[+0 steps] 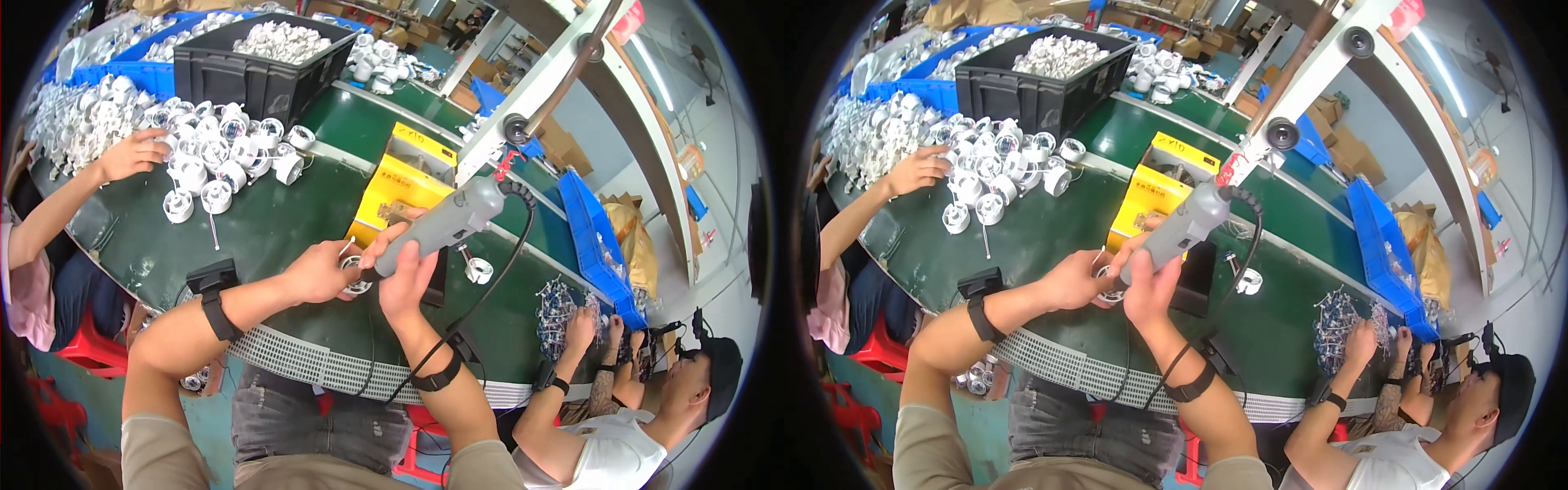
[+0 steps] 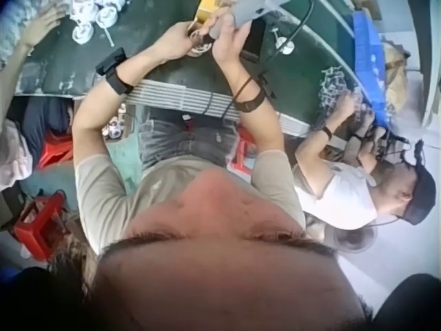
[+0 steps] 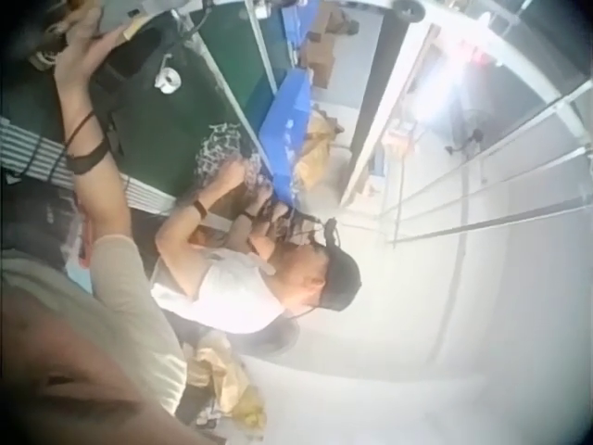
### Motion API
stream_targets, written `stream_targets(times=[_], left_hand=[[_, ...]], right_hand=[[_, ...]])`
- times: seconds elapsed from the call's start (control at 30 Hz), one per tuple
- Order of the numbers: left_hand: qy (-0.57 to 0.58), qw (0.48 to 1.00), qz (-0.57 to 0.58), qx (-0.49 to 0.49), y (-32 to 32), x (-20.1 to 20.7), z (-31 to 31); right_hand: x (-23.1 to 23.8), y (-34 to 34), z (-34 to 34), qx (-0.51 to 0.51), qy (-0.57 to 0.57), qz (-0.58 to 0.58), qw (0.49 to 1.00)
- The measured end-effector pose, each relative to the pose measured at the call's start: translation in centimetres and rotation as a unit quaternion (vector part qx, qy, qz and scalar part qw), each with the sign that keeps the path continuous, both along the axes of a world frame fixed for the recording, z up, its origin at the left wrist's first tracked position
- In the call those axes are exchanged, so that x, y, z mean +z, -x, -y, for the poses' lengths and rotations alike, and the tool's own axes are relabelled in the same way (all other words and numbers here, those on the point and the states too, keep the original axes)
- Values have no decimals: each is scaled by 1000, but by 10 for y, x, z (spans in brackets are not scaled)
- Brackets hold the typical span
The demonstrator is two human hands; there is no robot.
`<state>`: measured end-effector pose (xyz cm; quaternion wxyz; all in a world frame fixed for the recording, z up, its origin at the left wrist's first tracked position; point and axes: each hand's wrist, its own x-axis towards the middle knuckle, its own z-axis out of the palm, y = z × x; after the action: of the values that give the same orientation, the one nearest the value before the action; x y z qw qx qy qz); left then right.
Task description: The person fits a circuit board into a plastic housing, applies adhesive from a glue gun, and places the assembled unit onto the conveyor belt.
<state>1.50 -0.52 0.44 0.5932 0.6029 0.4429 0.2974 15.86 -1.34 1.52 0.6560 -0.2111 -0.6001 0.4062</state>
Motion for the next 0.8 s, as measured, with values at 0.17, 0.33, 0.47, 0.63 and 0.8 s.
stream_targets(times=[0.17, 0.33, 0.47, 0.63, 0.8], left_hand=[[-366, 882, -218, 201, 43, 23, -16], [-509, 706, -393, 296, 61, 18, -27], [-506, 818, -241, 132, 45, 14, -19], [-465, 866, -178, -40, 27, 10, -7], [-477, 865, -90, -122, 10, 15, 12]], right_hand=[[5, -52, -9, -138, 13, 2, 990], [-3, -168, -26, -524, 60, 415, 741], [-27, -214, -23, -437, 231, 508, 706], [1, -185, -12, -417, 227, 413, 777], [8, -106, 8, -108, 209, 9, 972]])
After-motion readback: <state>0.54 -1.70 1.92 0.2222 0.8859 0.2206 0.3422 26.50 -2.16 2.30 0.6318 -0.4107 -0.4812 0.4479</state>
